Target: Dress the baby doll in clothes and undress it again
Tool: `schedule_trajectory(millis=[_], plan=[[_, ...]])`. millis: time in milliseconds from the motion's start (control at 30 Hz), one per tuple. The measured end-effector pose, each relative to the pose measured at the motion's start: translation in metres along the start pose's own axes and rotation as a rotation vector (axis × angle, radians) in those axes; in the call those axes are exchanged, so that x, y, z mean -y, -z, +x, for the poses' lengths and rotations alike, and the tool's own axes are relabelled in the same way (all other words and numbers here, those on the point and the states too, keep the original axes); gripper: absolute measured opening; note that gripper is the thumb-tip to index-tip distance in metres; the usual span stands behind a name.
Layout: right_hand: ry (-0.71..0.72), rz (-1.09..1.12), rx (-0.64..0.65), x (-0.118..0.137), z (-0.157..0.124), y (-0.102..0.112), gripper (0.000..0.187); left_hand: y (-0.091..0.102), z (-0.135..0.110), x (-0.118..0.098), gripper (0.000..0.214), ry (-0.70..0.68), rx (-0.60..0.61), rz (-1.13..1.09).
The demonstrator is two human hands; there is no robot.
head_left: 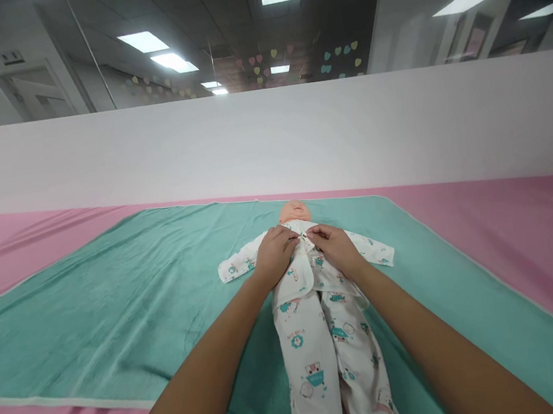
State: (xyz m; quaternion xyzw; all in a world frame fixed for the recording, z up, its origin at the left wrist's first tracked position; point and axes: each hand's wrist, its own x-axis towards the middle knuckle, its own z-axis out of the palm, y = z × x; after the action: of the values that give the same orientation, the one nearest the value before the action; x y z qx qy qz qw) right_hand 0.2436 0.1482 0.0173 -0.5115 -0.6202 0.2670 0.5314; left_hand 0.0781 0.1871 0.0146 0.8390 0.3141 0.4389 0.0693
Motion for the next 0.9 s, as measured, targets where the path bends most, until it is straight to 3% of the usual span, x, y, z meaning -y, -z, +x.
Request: schedule_trajectory(millis=[267, 667, 900], plan=[[-0.038, -0.037, -0.02, 0.005, -0.003, 0.0, 0.028, 0.0, 0.001, -0.006, 0.009, 0.287, -0.031, -0.298], [0.002, -0.097, 0.003, 0.012, -0.008, 0.002, 0.023, 0.001, -0.002, -0.007, 0.013, 0.328, -0.029, -0.348], [0.032, -0.099, 0.012, 0.015, -0.01, 0.002, 0.024, 0.007, -0.001, -0.011, 0.019, 0.43, 0.032, -0.346]])
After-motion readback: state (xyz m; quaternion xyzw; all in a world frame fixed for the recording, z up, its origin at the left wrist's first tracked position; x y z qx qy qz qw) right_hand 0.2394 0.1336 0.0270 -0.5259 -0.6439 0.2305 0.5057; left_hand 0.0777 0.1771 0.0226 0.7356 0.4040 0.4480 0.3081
